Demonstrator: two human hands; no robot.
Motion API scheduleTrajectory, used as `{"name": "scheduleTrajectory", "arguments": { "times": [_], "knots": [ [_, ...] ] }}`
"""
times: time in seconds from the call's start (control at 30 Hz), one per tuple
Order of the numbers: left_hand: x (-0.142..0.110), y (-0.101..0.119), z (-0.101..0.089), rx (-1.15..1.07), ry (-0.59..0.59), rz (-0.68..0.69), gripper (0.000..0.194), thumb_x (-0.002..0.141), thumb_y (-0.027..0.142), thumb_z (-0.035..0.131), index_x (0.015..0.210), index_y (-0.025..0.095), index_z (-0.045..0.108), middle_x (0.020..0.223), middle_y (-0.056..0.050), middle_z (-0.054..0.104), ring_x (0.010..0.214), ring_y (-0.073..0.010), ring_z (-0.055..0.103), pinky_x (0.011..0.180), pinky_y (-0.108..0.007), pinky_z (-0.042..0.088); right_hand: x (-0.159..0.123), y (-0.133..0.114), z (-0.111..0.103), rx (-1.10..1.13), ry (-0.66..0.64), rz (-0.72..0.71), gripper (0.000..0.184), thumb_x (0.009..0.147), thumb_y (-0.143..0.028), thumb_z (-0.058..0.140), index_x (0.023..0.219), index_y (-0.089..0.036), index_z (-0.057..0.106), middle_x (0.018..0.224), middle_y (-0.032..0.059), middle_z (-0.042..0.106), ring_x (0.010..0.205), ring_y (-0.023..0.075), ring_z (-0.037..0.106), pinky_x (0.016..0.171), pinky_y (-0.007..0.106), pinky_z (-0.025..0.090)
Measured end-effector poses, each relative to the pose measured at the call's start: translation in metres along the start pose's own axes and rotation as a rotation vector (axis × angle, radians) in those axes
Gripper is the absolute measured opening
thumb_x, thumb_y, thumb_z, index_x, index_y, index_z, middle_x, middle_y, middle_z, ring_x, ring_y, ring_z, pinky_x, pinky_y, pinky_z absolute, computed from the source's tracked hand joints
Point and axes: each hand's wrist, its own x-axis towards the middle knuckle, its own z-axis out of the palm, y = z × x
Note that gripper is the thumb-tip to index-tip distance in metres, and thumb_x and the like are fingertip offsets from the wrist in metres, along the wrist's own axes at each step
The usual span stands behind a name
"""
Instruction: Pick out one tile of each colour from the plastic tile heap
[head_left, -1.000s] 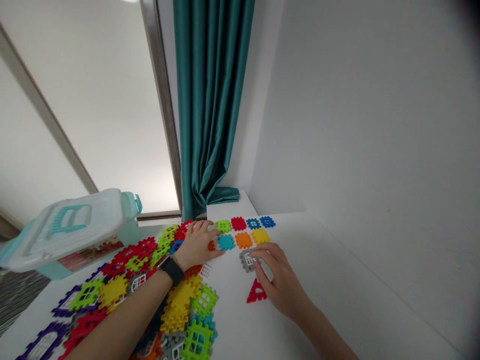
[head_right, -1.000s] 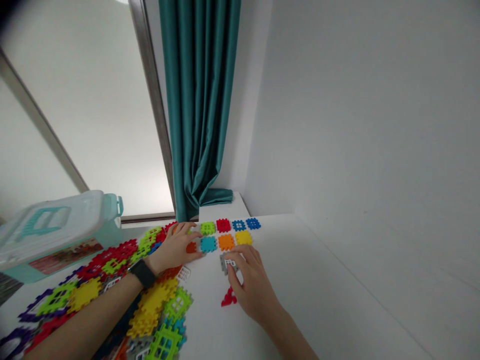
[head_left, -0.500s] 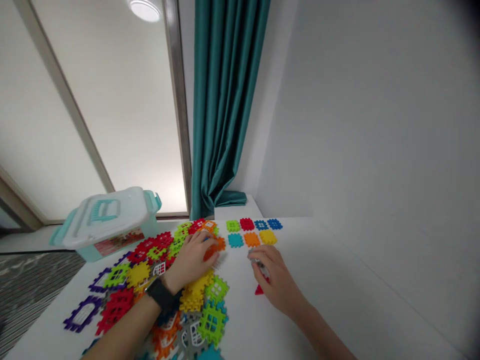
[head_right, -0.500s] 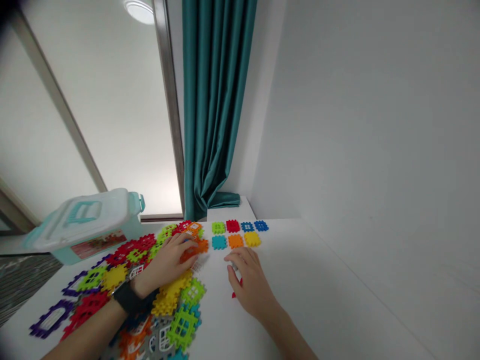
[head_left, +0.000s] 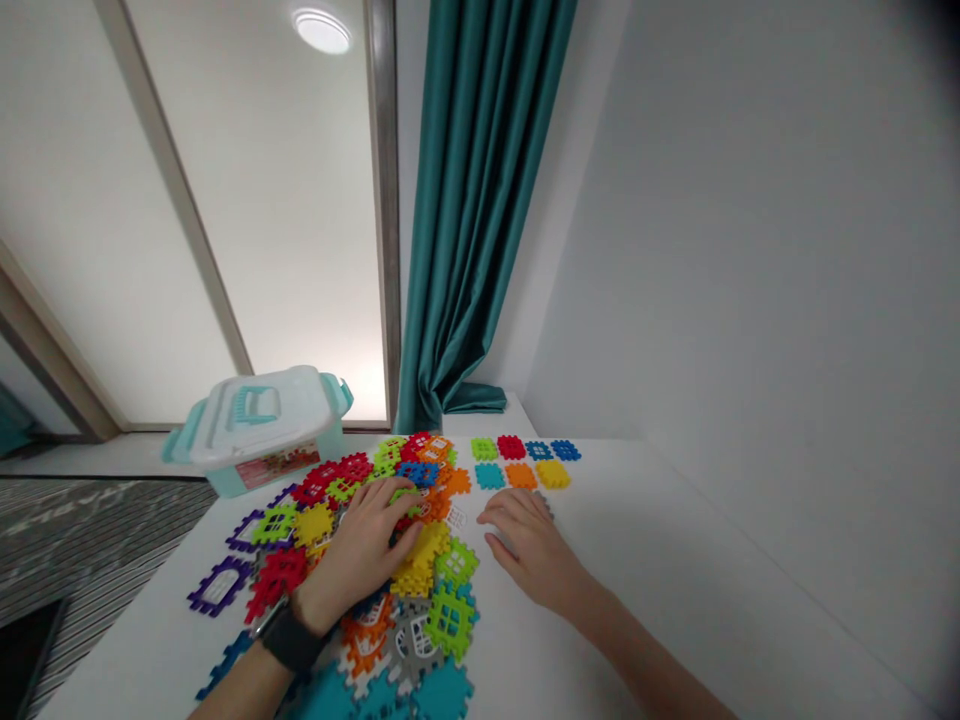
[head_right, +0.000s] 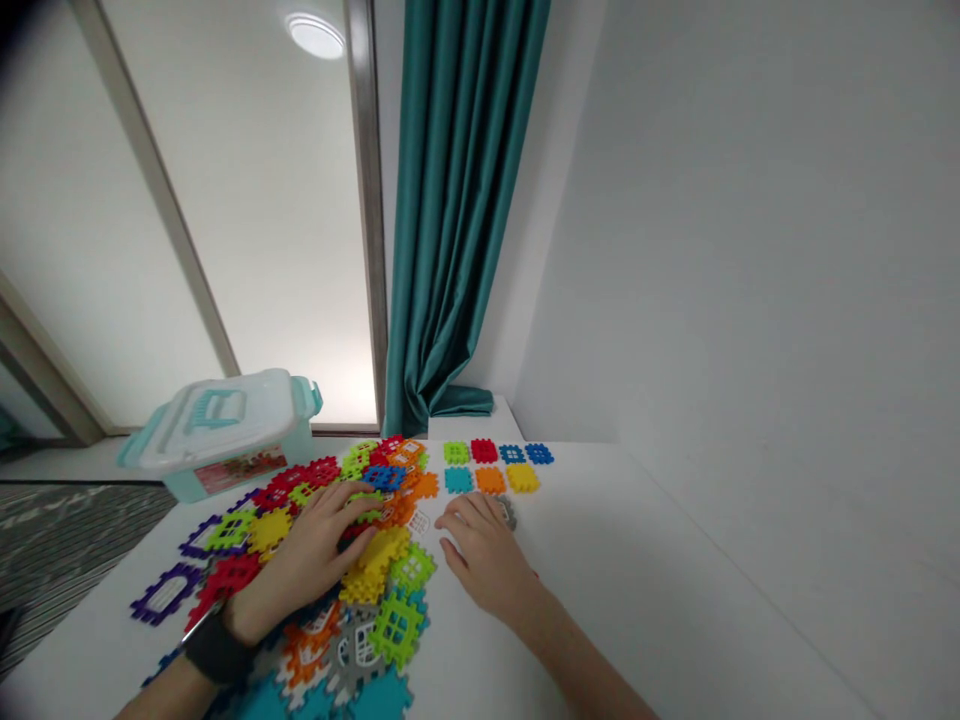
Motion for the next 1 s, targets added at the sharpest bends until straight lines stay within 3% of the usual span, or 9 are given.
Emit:
{"name": "scheduleTrajectory", "arguments": {
  "times": [0.23, 0.47, 1.0],
  "knots": [
    [-0.011, 0.003, 0.002, 0.002, 0.074, -0.022, 0.027, 0.094, 0.023, 0.054, 0.119, 0.026, 0.065, 0.125, -0.008, 0.064, 0.118, -0.0301, 0.057, 0.103, -0.053, 0.045, 0.041, 0.015, 0.017, -0.178, -0.068, 0.01, 0.013, 0.088, -0.014, 0.068, 0.097, -0.023, 0.071, 0.106, 0.0061, 0.066, 0.109, 0.026, 0.058, 0.1, 0.044, 0.044],
    [-0.012, 0.004, 0.003, -0.001, 0.087, -0.028, 0.026, 0.093, 0.021, 0.056, 0.117, 0.025, 0.065, 0.123, -0.008, 0.063, 0.117, -0.0303, 0.057, 0.104, -0.053, 0.043, 0.068, 0.025, 0.038, -0.253, -0.083, 0.026, 0.008, 0.094, -0.018, 0.064, 0.092, -0.021, 0.072, 0.098, 0.0079, 0.065, 0.105, 0.0283, 0.057, 0.096, 0.046, 0.044],
    [-0.012, 0.004, 0.005, 0.0, 0.087, -0.01, 0.028, 0.092, 0.019, 0.053, 0.117, 0.025, 0.065, 0.124, -0.008, 0.063, 0.117, -0.0292, 0.056, 0.106, -0.053, 0.042, 0.048, 0.017, 0.044, -0.216, -0.077, 0.009, 0.01, 0.088, -0.013, 0.069, 0.084, -0.02, 0.066, 0.098, 0.0071, 0.062, 0.104, 0.0274, 0.055, 0.096, 0.043, 0.044]
  ]
}}
